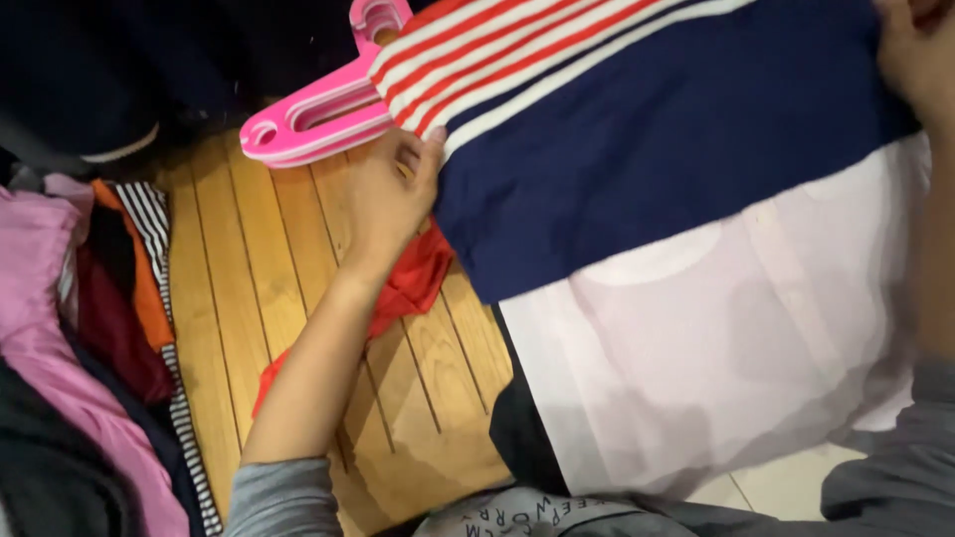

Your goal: The person folds a red and white striped shirt and places it on a wooden surface. They then button up a dark blue polka-dotted shirt, place it on a pink hanger, and fold it on top of the striped shirt.

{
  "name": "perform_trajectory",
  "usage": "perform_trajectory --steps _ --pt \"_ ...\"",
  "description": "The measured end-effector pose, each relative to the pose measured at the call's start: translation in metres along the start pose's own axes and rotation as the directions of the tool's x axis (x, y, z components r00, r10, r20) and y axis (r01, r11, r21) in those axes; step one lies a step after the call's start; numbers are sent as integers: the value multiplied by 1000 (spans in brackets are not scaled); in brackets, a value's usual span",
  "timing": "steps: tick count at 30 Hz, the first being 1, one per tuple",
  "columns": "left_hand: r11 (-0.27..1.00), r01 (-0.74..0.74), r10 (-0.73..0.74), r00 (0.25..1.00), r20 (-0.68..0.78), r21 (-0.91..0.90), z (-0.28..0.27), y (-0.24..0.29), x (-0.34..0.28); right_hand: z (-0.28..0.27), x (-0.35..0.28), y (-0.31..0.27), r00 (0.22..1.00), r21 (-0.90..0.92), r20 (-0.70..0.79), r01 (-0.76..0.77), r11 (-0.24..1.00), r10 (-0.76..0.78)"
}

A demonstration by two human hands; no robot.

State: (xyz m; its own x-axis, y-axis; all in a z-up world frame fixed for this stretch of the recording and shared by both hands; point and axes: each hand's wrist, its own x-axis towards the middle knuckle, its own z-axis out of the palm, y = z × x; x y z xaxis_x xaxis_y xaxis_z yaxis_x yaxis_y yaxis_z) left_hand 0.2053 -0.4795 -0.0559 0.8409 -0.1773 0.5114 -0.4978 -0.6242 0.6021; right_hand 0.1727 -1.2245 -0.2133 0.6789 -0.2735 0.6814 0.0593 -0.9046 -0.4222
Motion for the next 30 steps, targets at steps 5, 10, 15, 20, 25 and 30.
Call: perform_trajectory --steps 5,10,15,20,25,30 --pt "944 328 -313 886 342 15 -10 22 -25 -18 -23 -28 987 -77 -31 -160 984 158" --pt "926 374 -369 861 351 56 -9 21 -31 -51 -14 -136 961 82 116 -261 962 251" --pt "907 400 -373 908 194 -131 34 -28 -15 -42 18 -156 988 -204 117 -80 976 105" --pt "883 324 -339 941 13 -340 53 -45 -12 -16 36 -153 997 -188 -75 -42 981 28" --pt "721 366 -265 930 254 -589 32 -12 -11 -3 55 -160 994 -193 -82 -91 977 77" --pt "805 308 -247 951 185 -507 37 -18 -14 7 70 -156 992 -176 -110 -87 981 68"
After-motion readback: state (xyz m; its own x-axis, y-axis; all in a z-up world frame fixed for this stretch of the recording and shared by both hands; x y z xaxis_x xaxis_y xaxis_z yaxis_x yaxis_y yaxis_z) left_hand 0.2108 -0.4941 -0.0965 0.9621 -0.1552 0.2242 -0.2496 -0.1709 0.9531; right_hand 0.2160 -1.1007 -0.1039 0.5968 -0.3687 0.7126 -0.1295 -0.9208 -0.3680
